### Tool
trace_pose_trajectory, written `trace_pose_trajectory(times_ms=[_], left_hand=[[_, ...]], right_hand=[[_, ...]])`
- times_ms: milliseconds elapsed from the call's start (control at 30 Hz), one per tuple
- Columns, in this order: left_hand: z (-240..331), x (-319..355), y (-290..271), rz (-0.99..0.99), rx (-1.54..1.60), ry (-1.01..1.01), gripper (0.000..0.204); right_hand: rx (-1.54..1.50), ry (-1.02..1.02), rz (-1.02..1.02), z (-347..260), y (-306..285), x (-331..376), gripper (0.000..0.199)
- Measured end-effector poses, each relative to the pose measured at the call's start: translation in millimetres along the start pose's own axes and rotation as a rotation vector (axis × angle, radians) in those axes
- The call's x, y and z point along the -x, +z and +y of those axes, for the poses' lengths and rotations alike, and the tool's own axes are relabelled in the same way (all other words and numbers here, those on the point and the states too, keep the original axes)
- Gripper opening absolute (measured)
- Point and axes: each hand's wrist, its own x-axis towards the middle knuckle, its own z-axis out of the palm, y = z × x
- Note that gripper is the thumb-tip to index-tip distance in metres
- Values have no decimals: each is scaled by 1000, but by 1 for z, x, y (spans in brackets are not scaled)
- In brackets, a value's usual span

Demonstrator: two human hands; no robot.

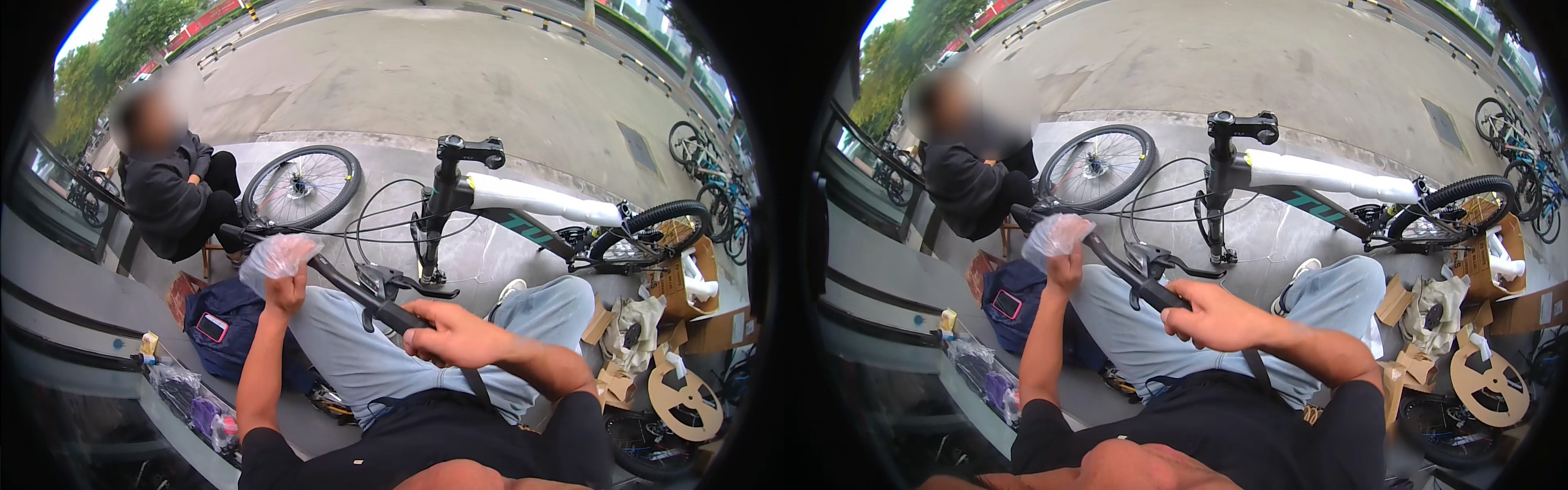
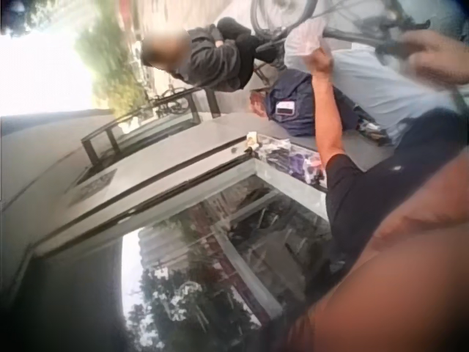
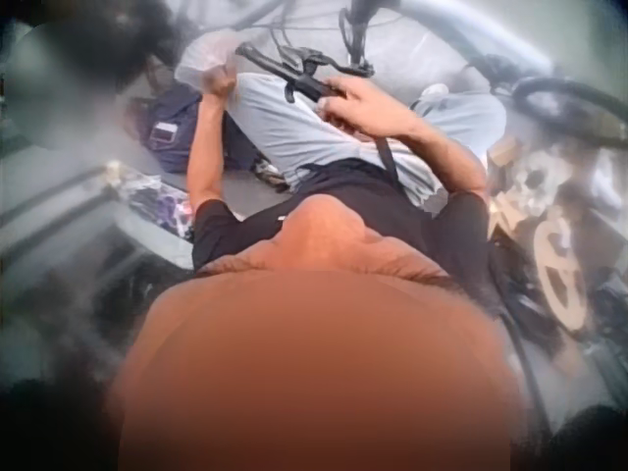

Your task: The person removes protective packaging from a bicycle, including cardboard and foam, then handles the front wheel and handlebar assembly. They unwrap the handlebar and install it onto the frame.

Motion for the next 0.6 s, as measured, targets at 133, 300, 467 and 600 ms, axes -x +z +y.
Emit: trace_pose_trajectory(times_ms=[133, 300, 467, 600], left_hand=[[-37, -22, 24, 62, 129, -86, 26], [-73, -50, 73, 635, -595, 90, 57], [-95, -85, 91, 680, 711, -797, 75], [-113, -103, 109, 726, 948, -1001, 70]], right_hand=[[-215, -41, -176, -41, -16, -1, 43], [-198, -656, -121, -50, -47, 19, 59], [-399, -583, 616, -28, -119, -2, 41], [-632, -602, 826, 11, -144, -62, 56]])
